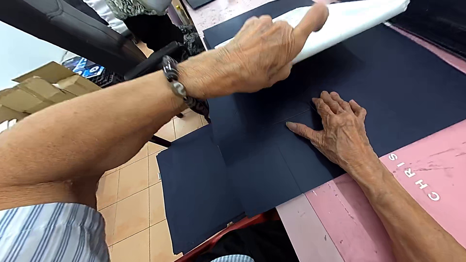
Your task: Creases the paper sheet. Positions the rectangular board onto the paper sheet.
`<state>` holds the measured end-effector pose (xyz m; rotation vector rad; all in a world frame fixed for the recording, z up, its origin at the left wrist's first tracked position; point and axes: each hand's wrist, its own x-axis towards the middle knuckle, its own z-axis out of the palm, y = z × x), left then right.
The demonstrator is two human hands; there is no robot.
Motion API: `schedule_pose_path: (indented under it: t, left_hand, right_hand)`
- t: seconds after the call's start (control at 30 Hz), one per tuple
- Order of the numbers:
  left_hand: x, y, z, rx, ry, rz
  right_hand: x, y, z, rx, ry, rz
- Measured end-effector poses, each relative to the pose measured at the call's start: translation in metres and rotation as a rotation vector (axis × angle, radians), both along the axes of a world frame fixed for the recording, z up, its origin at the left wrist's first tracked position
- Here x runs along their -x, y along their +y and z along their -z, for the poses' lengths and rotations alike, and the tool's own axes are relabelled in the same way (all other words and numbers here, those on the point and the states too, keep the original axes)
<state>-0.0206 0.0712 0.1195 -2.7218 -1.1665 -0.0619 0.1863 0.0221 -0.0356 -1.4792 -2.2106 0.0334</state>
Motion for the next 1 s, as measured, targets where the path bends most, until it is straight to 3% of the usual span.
schedule_pose_path:
  t: [0.17, 0.47, 0.73, 1.0]
  left_hand:
    - [0.003, 0.002, -0.004, -0.042, -0.022, 0.026]
    - [-0.005, -0.013, 0.055, -0.088, 0.036, 0.087]
    - [0.013, 0.005, 0.002, -0.034, -0.112, 0.036]
    - [0.011, -0.001, 0.021, -0.088, -0.071, 0.113]
  right_hand:
    - [0.000, -0.002, -0.003, 0.024, 0.010, -0.010]
    - [0.001, -0.004, -0.004, 0.005, 0.001, -0.014]
    - [0.001, 0.000, 0.000, -0.036, -0.025, -0.009]
    - [0.002, -0.006, -0.005, 0.027, 0.020, 0.007]
